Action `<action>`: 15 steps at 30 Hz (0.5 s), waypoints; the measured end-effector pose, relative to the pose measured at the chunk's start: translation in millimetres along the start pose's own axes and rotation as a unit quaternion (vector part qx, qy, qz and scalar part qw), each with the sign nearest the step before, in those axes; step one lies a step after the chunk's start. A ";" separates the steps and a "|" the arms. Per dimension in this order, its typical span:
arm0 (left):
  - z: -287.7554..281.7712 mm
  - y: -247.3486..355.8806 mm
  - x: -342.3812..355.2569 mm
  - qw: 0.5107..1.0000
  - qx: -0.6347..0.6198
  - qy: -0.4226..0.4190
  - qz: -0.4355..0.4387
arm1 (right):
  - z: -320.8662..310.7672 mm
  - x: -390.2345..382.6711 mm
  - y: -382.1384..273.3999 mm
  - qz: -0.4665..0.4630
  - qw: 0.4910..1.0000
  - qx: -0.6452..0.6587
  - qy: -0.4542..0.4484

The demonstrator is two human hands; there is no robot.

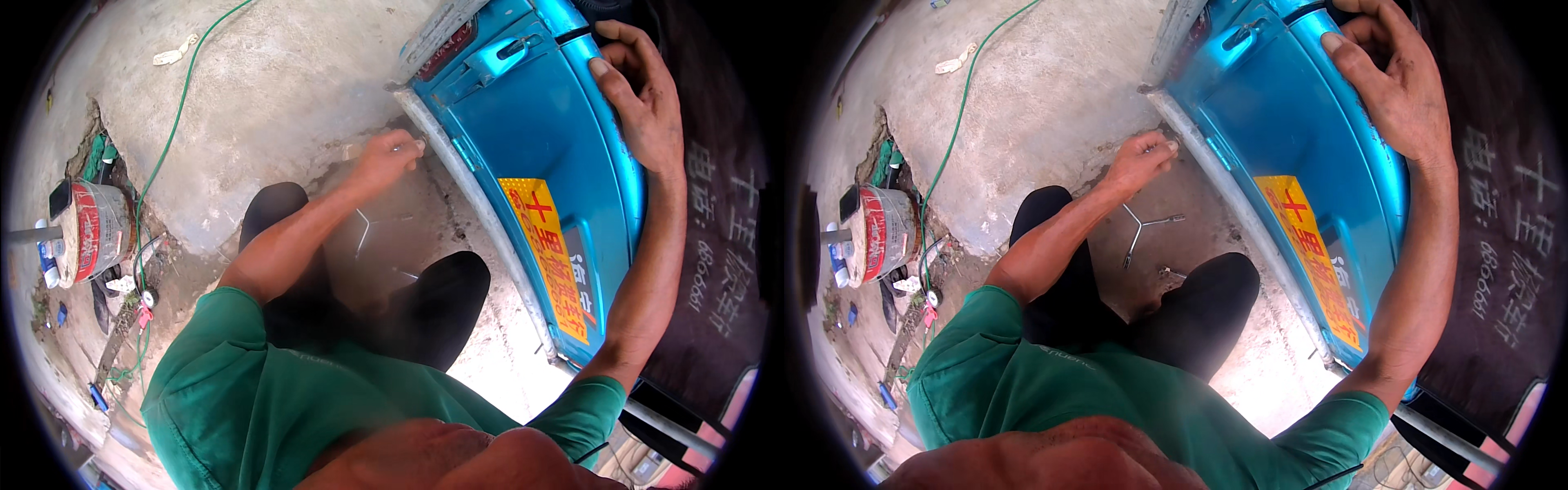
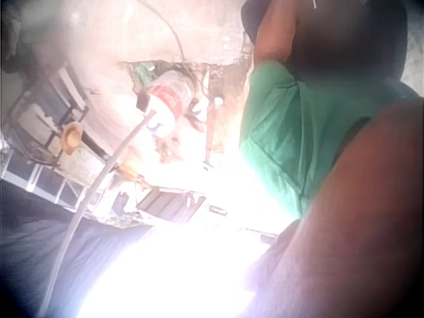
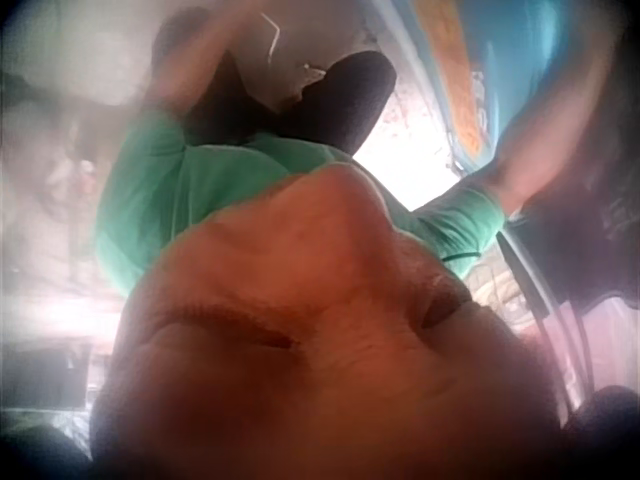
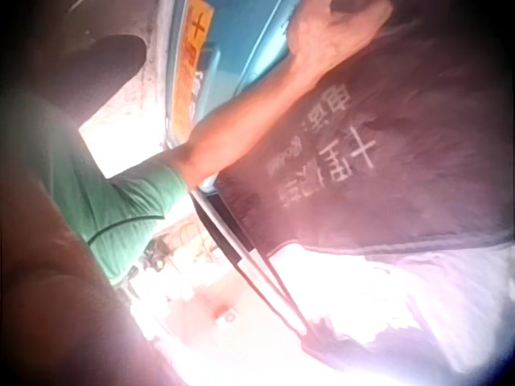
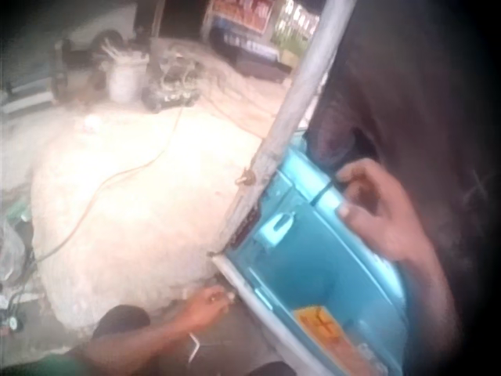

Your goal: The person uses a wrench to loosen a bolt on a metal bracket attached to a turquoise vehicle and then removes the bolt by hand.

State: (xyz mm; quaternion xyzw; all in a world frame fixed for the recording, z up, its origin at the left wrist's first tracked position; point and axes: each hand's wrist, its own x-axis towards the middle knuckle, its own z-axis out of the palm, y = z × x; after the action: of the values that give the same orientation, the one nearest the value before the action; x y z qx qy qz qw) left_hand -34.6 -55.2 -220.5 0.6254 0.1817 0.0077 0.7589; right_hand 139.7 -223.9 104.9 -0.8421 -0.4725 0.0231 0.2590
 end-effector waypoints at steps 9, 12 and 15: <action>-1.5 -4.0 3.0 1.000 -0.014 -0.005 0.011 | -1.3 2.2 6.0 -0.014 1.000 -0.009 -0.001; 5.4 -4.6 2.1 0.999 -0.029 -0.028 0.001 | -9.2 -7.7 0.9 0.019 1.000 -0.013 -0.004; -1.9 -6.7 5.0 0.999 -0.044 -0.009 -0.011 | 20.8 -3.5 -44.7 0.015 0.996 0.044 0.075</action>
State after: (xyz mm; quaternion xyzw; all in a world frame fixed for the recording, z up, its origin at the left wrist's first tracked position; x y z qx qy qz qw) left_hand -31.9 -53.6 -228.5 0.5896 0.1816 0.0018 0.7870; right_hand 96.8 -199.4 106.6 -0.8360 -0.4379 -0.0153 0.3302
